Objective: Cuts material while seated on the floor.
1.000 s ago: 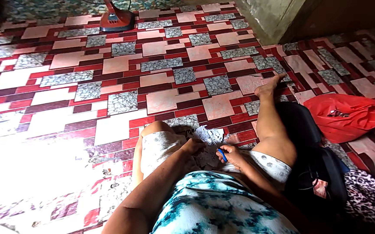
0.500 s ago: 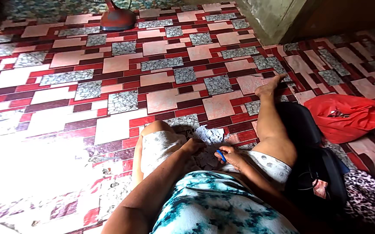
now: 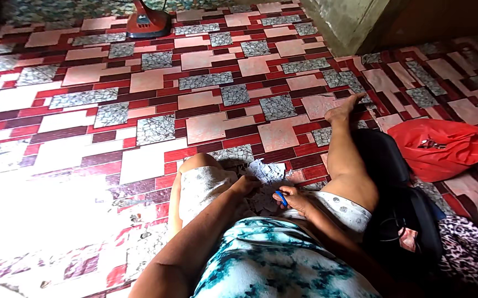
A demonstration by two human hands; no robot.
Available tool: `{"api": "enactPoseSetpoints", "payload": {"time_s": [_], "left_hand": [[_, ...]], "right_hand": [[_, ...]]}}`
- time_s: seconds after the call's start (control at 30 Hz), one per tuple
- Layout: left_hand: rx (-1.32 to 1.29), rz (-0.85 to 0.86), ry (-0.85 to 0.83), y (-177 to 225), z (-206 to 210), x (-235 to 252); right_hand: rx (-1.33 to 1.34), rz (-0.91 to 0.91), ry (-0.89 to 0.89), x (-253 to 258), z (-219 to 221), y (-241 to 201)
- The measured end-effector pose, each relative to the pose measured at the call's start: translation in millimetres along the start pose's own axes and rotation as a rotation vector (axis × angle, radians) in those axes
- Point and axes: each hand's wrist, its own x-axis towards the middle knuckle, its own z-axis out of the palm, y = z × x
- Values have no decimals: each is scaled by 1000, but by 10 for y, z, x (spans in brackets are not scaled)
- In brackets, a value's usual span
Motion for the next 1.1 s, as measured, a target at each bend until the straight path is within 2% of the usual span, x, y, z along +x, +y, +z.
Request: {"api": "enactPoseSetpoints", "payload": {"time_s": [0.37, 0.57, 0.83, 1.1], "left_hand": [[-1, 0, -12, -8, -2, 5], [-7, 3, 1, 2, 1, 3], [9, 15, -18, -14, 1, 15], [18, 14, -19, -11, -7, 16]], "right_hand": [[7, -74, 34, -8, 0, 19], [9, 5, 7, -13, -9, -10], [2, -30, -14, -5, 6, 10], [41, -79, 51, 3, 1, 39]]}}
